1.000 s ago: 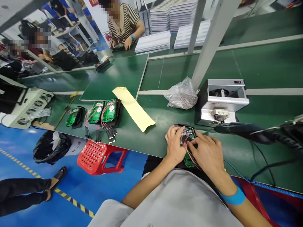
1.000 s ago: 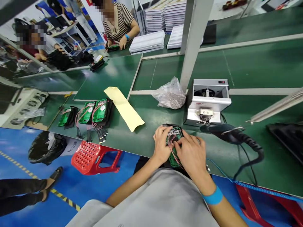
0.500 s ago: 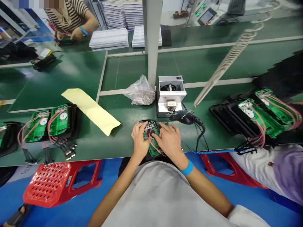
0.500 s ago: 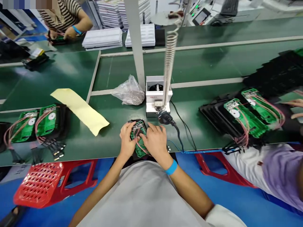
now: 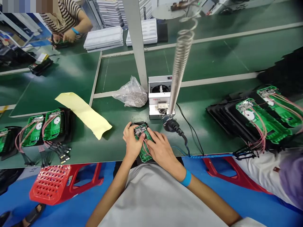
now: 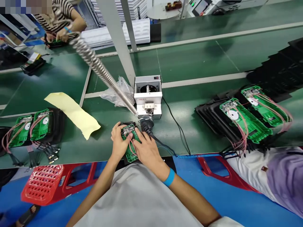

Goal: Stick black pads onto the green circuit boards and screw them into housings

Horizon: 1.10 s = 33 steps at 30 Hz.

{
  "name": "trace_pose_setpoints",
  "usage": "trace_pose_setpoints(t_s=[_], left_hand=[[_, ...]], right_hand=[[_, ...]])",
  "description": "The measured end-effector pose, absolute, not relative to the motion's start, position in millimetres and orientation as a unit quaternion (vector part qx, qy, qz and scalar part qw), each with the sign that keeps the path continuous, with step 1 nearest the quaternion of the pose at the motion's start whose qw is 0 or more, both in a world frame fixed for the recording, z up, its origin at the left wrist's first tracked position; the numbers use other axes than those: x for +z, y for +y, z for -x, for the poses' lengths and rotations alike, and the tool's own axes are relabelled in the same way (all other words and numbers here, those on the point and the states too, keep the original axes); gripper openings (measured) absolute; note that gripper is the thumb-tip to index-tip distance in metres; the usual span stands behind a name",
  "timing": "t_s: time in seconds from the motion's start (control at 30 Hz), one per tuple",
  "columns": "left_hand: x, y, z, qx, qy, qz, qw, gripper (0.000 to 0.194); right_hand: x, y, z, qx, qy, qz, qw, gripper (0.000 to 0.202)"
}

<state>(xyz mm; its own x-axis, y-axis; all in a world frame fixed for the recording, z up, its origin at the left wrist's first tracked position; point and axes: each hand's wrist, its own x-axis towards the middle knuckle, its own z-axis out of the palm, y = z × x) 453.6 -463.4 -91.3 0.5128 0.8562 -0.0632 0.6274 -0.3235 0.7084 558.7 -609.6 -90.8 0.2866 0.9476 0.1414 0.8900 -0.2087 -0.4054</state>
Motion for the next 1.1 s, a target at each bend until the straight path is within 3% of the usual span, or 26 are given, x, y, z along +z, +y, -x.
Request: trace_pose_setpoints(t_s=[0.73,0.97,1.1], left_hand=[[-95.2,-437.7,-466.9,0.199,0.510,-0.756,0.360,0.022],[-81.4,-448.7,-460.2,0.140,0.489,-0.773,0.379,0.053],[-76.1,-446.1,-464.7,0.133,0.499,-0.774,0.368,0.051]], right_hand=[[-95.0,-611.4,-548.2,0.086,-0.557,0.787,0.252,0.037],[-86.3,-618.4,-554.2,0.121,-0.566,0.772,0.263,0.043],[-87.8,-619.1,-551.9,0.123,-0.559,0.774,0.271,0.042]])
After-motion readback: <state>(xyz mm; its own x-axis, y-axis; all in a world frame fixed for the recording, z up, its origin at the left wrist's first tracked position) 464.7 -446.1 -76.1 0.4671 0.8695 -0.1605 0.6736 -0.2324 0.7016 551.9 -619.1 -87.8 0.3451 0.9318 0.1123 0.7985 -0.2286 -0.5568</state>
